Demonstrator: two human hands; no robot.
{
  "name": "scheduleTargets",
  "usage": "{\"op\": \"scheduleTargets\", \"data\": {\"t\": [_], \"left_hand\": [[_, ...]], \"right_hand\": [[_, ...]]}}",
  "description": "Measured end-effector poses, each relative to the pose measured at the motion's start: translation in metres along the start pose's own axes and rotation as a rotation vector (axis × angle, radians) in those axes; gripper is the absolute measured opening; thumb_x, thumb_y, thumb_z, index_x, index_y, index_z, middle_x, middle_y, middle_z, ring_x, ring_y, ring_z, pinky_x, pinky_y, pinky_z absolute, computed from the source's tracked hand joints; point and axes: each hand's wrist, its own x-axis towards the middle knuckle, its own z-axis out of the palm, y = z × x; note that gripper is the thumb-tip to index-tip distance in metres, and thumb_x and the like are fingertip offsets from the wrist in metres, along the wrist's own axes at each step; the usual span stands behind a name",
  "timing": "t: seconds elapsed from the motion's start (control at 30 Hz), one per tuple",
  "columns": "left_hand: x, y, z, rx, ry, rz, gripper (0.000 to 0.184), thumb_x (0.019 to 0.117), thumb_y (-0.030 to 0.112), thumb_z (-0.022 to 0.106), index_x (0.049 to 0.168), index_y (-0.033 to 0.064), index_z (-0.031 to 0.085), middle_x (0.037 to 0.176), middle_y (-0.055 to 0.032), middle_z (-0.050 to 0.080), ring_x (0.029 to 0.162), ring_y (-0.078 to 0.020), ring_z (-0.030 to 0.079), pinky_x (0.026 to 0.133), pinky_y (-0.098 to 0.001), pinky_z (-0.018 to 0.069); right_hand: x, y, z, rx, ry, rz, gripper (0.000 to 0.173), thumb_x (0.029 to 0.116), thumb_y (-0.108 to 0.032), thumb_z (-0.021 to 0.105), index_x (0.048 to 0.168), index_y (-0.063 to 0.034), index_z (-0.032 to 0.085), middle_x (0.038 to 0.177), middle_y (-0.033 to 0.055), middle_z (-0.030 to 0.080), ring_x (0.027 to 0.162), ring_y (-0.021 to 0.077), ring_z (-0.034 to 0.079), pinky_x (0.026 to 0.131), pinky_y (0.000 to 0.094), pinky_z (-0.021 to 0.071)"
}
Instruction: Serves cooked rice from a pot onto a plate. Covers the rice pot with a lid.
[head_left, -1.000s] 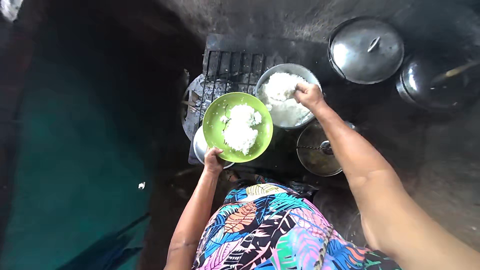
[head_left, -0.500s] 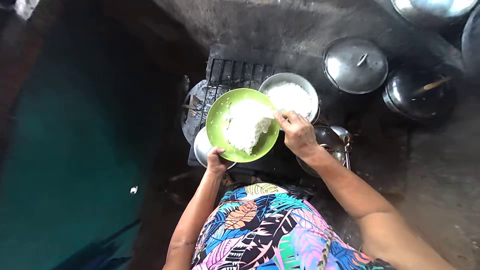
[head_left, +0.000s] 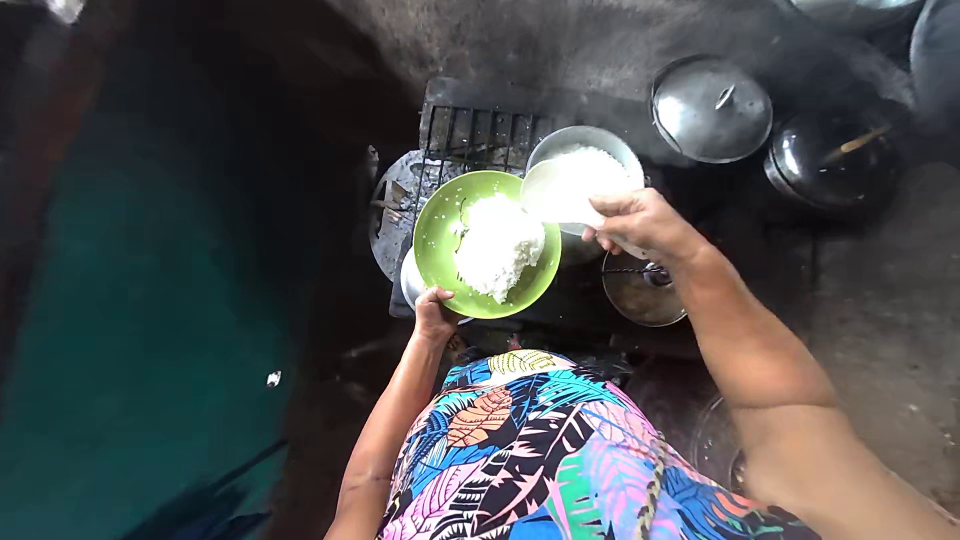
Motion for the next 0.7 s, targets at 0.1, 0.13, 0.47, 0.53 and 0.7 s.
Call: {"op": "scheduleTargets", "data": {"t": [0.1,0.13,0.47,0.53,0.7], "left_hand": [[-0.005,0.004,-0.007,-0.034,-0.062,0.052,0.030,0.0744,0.006,0.051,0.101,0.0161,0.060,0.091,-0.0020,0.074,0.082,-0.0137,0.073,0.069,-0.0353,0.0613],[-0.009,0.007,-0.012,-0.048,-0.073,0.075,0.028,0.0751,0.006,0.052,0.099,0.0161,0.063,0.091,-0.0021,0.074,0.082,-0.0133,0.073,0.071,-0.0349,0.0612],[-0.101,0.056,-0.139,-0.157,0.273,0.458,0.019,0.0717,0.010,0.058,0.087,0.0150,0.069,0.087,-0.0040,0.076,0.084,-0.0156,0.074,0.073,-0.0387,0.0618],[-0.125,0.060,-0.164,-0.171,0.370,0.515,0.019,0.0692,0.008,0.057,0.085,0.0119,0.065,0.084,-0.0059,0.075,0.081,-0.0170,0.074,0.071,-0.0390,0.0619],[-0.157,0.054,-0.185,-0.180,0.520,0.529,0.018,0.0777,0.009,0.047,0.090,0.0098,0.060,0.084,-0.0045,0.074,0.082,-0.0162,0.073,0.072,-0.0384,0.0627]], "right_hand": [[0.007,0.003,-0.010,0.321,-0.015,-0.009,0.030,0.0971,0.005,0.045,0.123,0.0001,0.060,0.079,-0.0011,0.069,0.053,0.0017,0.056,0.049,0.0160,0.0489],[0.013,0.007,-0.012,0.401,-0.009,-0.031,0.030,0.0950,0.003,0.045,0.121,-0.0034,0.059,0.079,-0.0018,0.068,0.054,0.0023,0.056,0.049,0.0165,0.0490],[0.093,0.041,0.105,-0.184,0.021,0.094,0.020,0.0994,-0.016,0.064,0.113,-0.0015,0.066,0.082,0.0047,0.060,0.055,0.0092,0.045,0.051,0.0278,0.0412],[0.112,0.052,0.128,-0.450,-0.068,0.116,0.032,0.0990,-0.022,0.065,0.120,0.0019,0.068,0.110,0.0246,0.069,0.099,0.0379,0.067,0.089,0.0600,0.0516],[0.110,0.058,0.141,-0.502,-0.350,0.170,0.037,0.0965,-0.029,0.071,0.119,0.0007,0.069,0.096,0.0193,0.070,0.085,0.0303,0.066,0.083,0.0534,0.0526]]}}
